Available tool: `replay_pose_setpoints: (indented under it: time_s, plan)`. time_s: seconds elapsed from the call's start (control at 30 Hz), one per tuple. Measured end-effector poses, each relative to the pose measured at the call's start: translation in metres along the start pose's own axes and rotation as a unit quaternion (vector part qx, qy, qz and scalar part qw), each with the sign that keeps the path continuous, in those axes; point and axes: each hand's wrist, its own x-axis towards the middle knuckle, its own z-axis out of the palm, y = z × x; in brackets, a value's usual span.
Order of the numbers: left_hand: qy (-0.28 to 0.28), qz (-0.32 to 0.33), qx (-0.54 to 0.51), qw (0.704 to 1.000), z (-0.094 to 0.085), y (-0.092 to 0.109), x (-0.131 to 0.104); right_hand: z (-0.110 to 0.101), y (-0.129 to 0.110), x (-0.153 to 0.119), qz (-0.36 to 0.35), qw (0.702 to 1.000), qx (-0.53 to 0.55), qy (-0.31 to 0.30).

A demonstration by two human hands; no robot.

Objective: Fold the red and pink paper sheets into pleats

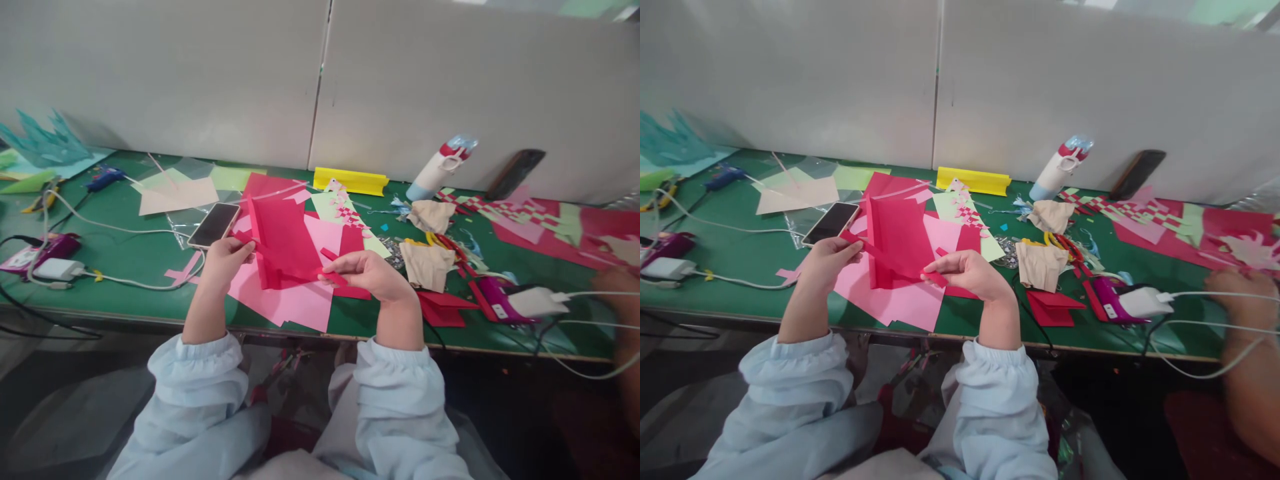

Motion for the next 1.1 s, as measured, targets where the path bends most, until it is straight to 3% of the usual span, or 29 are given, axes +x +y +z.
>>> replay_pose_setpoints:
  time_s: [0.27,0.4,0.53,0.87,1.1]
  plan:
    - [-0.134,0.022,0.076,0.988,0.015,0.004,-0.014,0.025,-0.001,0.016,0.026,0.998,-0.022,0.050]
    - [-0.233,0.041,0.129,0.963,0.026,0.013,-0.026,0.042,0.006,0.030,0.018,0.989,-0.073,0.124]
    - [-0.302,0.053,0.145,0.941,0.032,0.018,-0.034,0.054,0.010,0.038,-0.006,0.989,-0.062,0.131]
    - [-0.326,0.084,0.139,0.931,0.034,0.017,-0.037,0.065,0.009,0.045,0.002,0.971,0.035,0.238]
    - [-0.315,0.120,0.136,0.931,0.036,0.019,-0.038,0.062,0.012,0.044,0.021,0.978,0.062,0.197]
